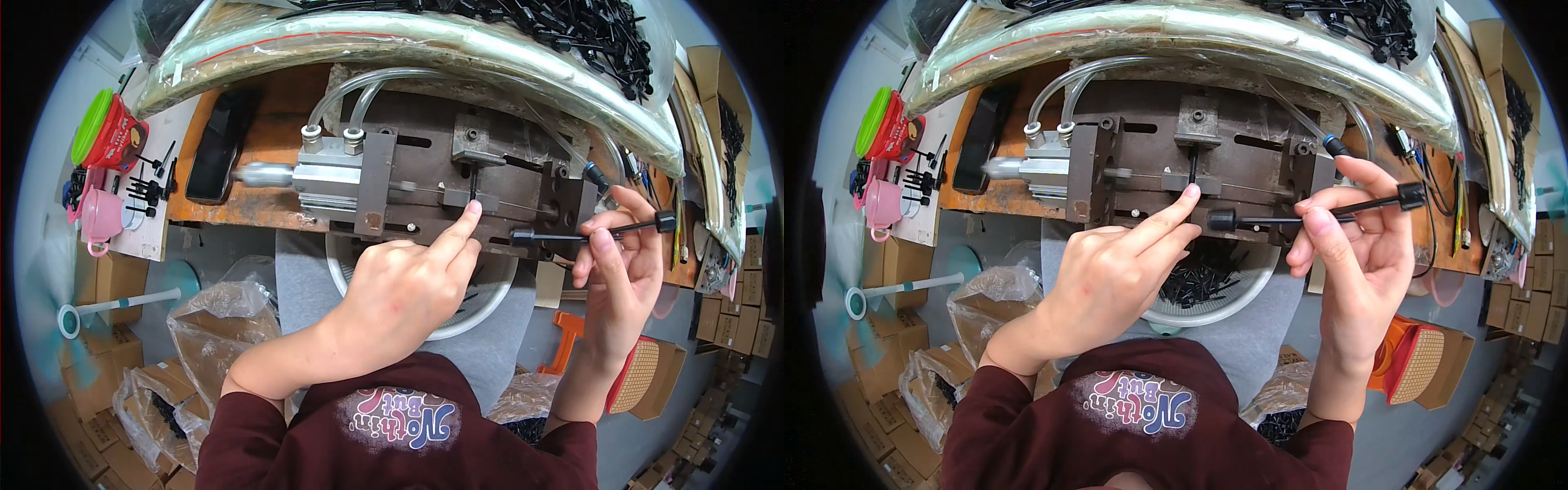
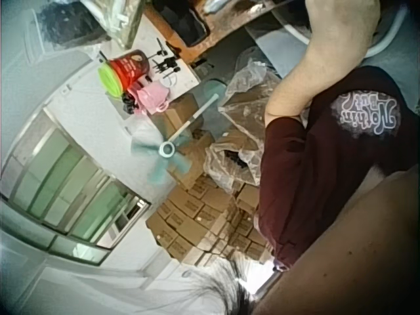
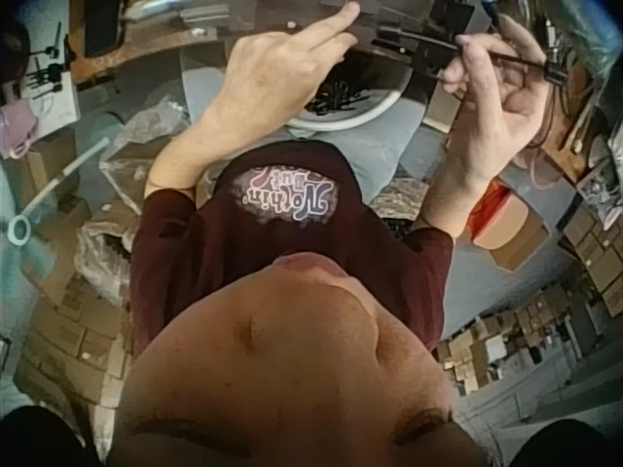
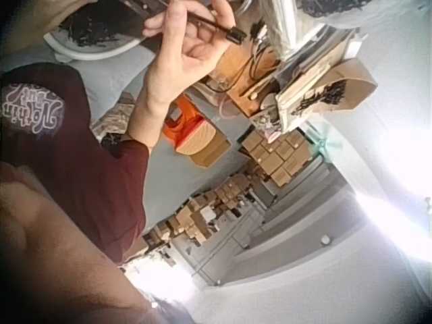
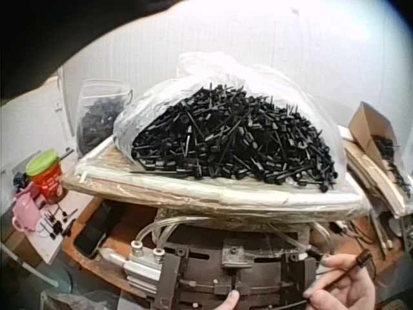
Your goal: Assembling small black plastic components using a pneumatic press.
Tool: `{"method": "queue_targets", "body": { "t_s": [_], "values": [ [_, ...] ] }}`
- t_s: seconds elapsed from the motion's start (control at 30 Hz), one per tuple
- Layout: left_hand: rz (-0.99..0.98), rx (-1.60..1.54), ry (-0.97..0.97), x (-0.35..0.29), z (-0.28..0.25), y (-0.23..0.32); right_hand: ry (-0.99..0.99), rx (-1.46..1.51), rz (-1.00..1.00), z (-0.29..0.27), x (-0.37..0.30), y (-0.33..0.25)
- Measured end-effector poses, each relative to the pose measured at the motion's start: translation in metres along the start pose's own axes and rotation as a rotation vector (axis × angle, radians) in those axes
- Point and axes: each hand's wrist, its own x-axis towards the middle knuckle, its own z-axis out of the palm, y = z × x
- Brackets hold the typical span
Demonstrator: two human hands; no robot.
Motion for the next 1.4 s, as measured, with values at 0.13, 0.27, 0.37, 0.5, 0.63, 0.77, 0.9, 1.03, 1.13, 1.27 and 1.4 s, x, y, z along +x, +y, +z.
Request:
{"method": "queue_targets", "body": {
  "t_s": [0.13,0.27,0.37,0.5,0.63,0.77,0.9,1.03,1.13,1.27,1.4],
  "values": [
    [-0.017,-0.246,0.120,0.002,-0.005,0.000,-0.088,0.080,0.178,0.001,-0.001,-0.001],
    [0.111,-0.742,0.247,-0.004,-0.017,0.004,-0.197,0.168,0.261,0.003,-0.001,0.005],
    [0.080,-0.677,0.229,-0.015,-0.022,0.008,-0.115,0.119,0.114,0.001,0.008,0.008],
    [0.029,-0.434,0.271,-0.017,-0.004,0.006,-0.010,-0.214,-0.221,0.005,0.008,0.006],
    [0.049,-0.111,0.255,-0.012,0.018,0.001,-0.135,-0.073,-0.248,0.006,0.005,0.011],
    [0.051,0.011,0.232,-0.001,0.022,-0.004,-0.182,0.010,-0.166,0.006,-0.002,0.003],
    [0.044,0.024,0.202,0.001,0.019,-0.003,-0.155,-0.075,-0.201,0.007,-0.011,-0.002],
    [0.050,-0.010,0.151,0.003,0.006,-0.003,-0.252,-0.156,-0.273,0.003,-0.020,0.004],
    [0.062,-0.115,0.224,0.011,-0.024,-0.009,-0.249,-0.694,-0.516,0.016,-0.021,0.007],
    [0.129,0.086,0.627,0.053,-0.064,-0.048,-0.309,-0.786,-0.522,0.024,-0.024,0.026],
    [-0.070,0.241,0.640,0.087,-0.099,-0.077,-0.411,-0.924,-0.578,0.034,-0.026,0.041]
  ]
}}
